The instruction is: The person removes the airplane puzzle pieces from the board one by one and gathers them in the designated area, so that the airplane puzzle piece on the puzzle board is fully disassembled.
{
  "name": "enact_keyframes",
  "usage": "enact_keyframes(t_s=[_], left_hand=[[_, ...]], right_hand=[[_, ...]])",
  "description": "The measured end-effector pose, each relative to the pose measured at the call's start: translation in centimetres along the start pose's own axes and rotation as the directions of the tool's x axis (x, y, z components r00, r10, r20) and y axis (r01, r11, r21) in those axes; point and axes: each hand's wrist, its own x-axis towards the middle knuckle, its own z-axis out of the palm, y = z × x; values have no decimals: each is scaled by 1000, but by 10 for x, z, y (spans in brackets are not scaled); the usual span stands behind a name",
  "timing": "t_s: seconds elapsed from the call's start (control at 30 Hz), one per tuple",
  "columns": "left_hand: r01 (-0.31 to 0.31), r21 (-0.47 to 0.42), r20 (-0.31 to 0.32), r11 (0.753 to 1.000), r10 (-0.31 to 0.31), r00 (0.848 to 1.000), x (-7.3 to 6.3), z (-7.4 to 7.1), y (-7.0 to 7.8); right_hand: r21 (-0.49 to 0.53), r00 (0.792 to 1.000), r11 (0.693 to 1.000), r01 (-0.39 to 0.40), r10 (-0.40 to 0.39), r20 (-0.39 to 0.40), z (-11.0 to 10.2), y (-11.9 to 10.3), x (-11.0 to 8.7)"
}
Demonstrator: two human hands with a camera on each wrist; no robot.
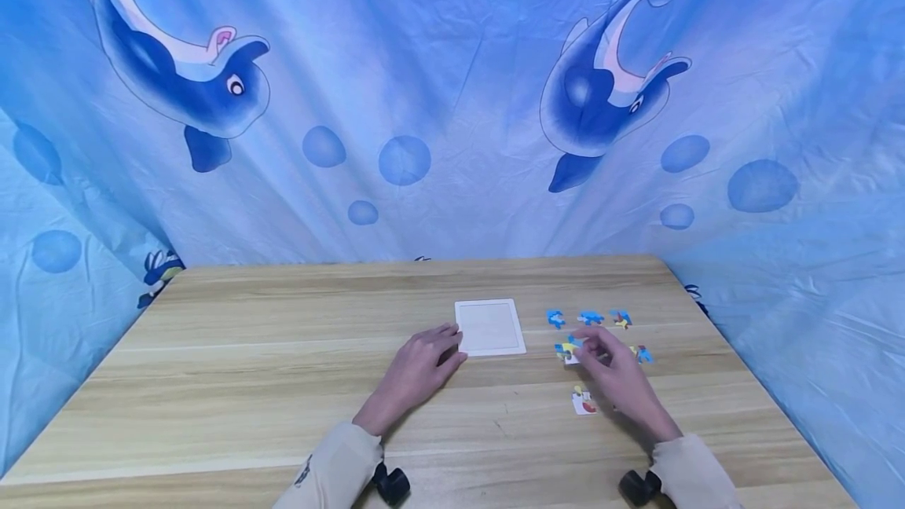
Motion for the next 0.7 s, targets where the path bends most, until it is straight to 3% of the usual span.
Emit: enact_keyframes(t_s=[0.43, 0.7], left_hand=[[-4, 5, 6, 1000, 4, 1000, 0, 0, 0], [3, 12, 11, 1000, -3, 1000, 0, 0, 0]], right_hand=[[-11, 1000, 1000, 11, -12, -28, -14, 6, -11], [-34, 998, 998, -52, 52, -26, -21, 7, -17]])
